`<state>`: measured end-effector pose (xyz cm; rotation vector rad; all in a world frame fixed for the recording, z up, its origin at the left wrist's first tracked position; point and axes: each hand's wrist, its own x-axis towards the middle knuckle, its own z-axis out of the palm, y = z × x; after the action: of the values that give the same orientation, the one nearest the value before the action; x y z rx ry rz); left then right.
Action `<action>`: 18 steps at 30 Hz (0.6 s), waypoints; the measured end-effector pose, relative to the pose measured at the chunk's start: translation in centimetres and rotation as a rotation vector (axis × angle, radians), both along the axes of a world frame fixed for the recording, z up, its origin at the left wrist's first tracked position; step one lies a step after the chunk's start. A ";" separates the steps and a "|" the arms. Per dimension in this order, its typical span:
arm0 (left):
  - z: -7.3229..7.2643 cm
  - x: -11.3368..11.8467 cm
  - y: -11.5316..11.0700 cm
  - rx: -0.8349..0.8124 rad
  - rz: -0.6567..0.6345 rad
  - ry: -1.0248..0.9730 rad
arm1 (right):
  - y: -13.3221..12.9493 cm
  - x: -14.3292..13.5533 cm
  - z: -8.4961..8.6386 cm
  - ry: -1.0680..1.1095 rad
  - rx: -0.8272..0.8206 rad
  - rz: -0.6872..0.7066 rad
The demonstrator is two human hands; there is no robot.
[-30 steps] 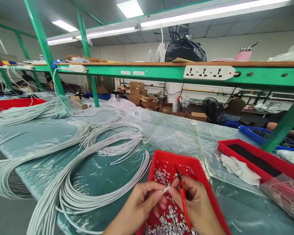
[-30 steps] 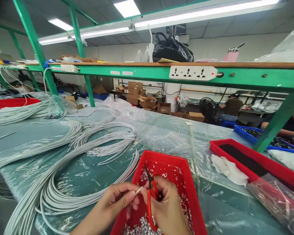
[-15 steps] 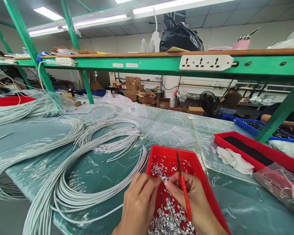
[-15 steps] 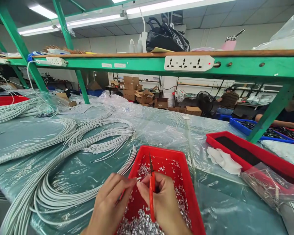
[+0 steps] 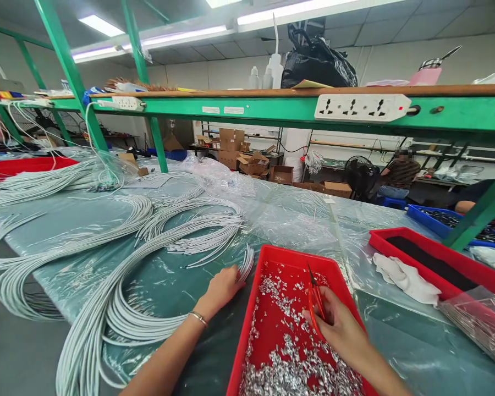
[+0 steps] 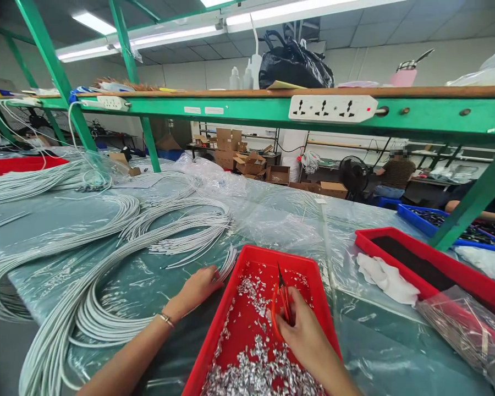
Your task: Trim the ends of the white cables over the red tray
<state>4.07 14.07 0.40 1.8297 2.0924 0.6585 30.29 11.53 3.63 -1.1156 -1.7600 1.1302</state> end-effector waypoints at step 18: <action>7.8 4.3 -6.5 0.137 -0.416 -0.598 | -4.4 -0.4 2.8 0.275 -0.042 -0.146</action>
<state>8.34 7.61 8.18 1.7661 1.2702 1.0824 29.92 7.15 6.46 -1.0410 -1.4264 1.1743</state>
